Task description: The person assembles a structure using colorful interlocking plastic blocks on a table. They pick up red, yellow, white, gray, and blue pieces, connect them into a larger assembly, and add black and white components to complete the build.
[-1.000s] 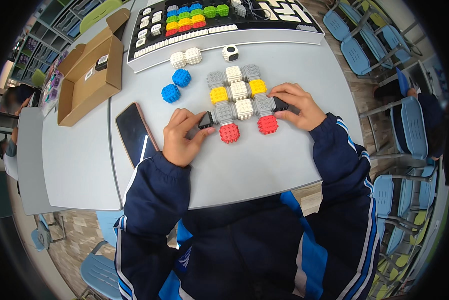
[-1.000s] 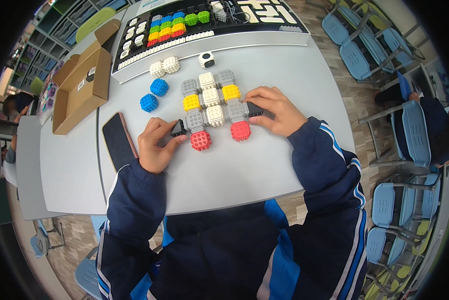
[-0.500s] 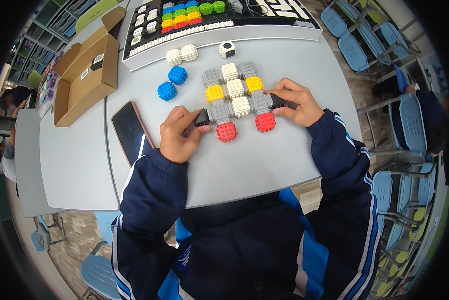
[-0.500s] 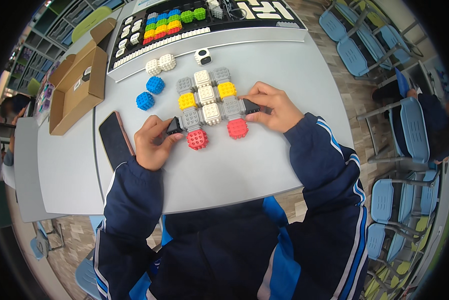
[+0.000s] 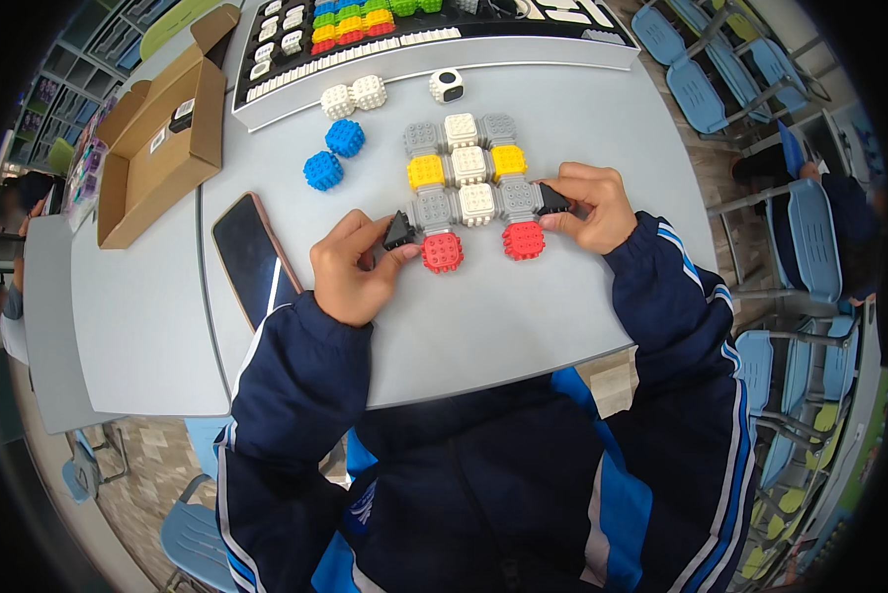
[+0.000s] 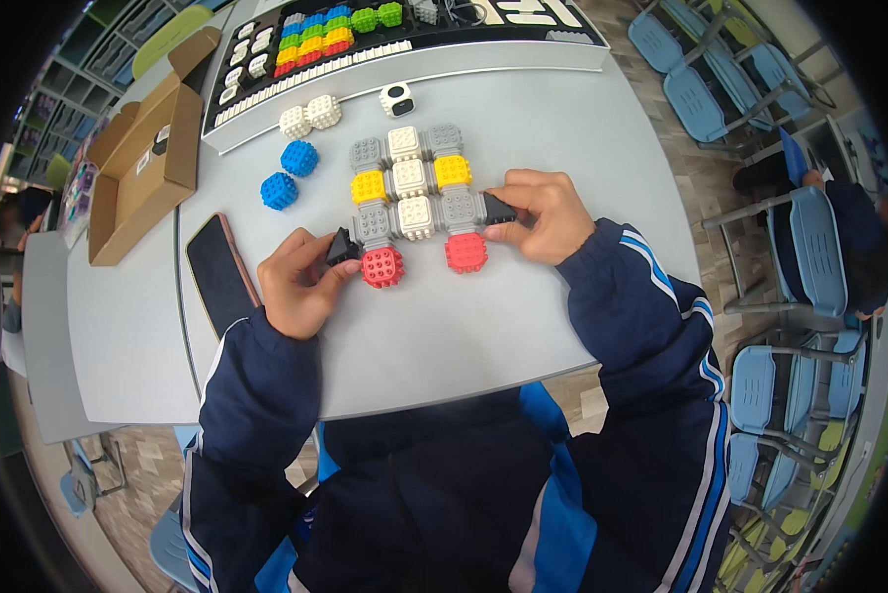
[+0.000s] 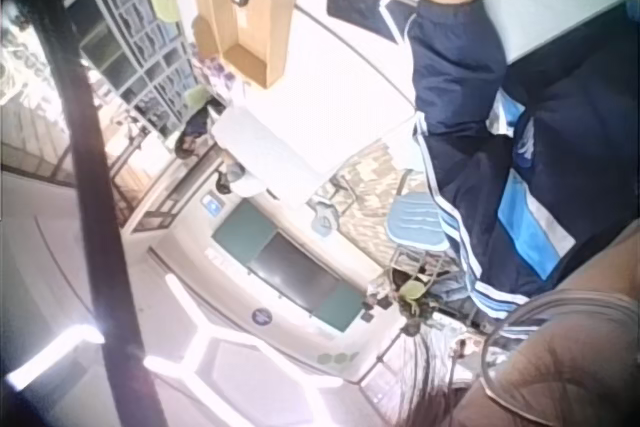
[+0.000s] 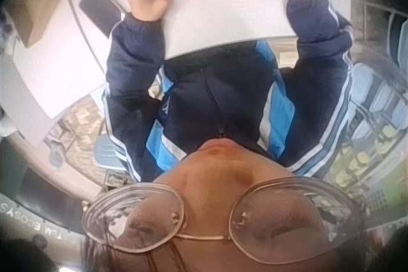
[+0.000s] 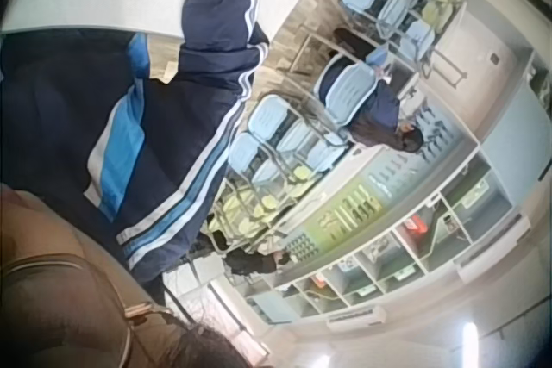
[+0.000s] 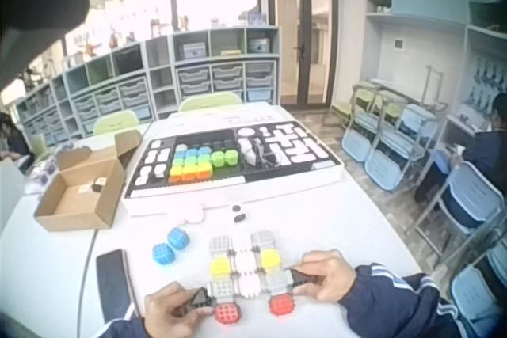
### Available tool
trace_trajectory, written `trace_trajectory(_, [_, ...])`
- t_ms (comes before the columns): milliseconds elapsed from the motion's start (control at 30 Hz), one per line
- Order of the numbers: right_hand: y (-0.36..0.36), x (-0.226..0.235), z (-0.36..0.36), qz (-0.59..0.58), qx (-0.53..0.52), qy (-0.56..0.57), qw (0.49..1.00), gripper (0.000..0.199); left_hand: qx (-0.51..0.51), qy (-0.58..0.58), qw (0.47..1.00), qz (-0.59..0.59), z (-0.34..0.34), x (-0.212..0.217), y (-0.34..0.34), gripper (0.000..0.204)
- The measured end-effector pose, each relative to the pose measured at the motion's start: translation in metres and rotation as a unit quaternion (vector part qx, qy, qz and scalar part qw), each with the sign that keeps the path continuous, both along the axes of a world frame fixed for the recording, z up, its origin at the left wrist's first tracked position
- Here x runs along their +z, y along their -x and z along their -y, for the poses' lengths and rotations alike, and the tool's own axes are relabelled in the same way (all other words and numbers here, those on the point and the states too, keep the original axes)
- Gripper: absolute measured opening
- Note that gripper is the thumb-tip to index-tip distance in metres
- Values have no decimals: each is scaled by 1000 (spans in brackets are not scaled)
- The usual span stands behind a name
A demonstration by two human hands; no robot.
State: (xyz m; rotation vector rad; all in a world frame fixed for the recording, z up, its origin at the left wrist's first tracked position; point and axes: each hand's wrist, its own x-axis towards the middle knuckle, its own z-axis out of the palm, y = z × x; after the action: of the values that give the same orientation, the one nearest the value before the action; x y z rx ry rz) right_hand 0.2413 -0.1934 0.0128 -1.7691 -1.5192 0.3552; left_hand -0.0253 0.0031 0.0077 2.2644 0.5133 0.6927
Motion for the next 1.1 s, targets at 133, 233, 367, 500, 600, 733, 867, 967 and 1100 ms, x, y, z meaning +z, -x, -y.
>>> trace_trajectory(133, [-5, 1, -2, -27, -5, 4, 1000, 42, -17, 17, 1000, 12, -1, 0, -2, 37])
trace_trajectory(233, [-6, -1, -3, -23, -10, 5, 1000, 43, -6, 29, 1000, 7, -3, -2, -3, 37])
trace_trajectory(367, [-5, 1, -4, -14, -12, 12, 1000, 43, 20, 56, 998, -16, -2, -1, -1, 37])
trace_trajectory(500, [-5, 2, -5, -4, -13, 11, 1000, 43, -7, 53, 999, -8, -5, -3, 1, 39])
trace_trajectory(600, [-8, -2, -5, -41, -13, 24, 999, 44, -55, 30, 998, -14, -12, 1, 5, 40])
trace_trajectory(733, [-7, 3, -5, -34, -8, 35, 999, 45, -51, 19, 998, -10, -12, -3, 7, 41])
trace_trajectory(867, [-6, 4, -5, -39, -21, 36, 998, 45, 17, 10, 999, -26, -11, -1, 7, 41])
trace_trajectory(967, [-8, 2, -5, -28, -6, 28, 999, 46, 33, 3, 999, -20, -9, 0, 4, 40])
trace_trajectory(1100, [-7, 1, -6, -25, -3, 28, 999, 46, 10, 11, 1000, -8, -5, -6, 1, 38])
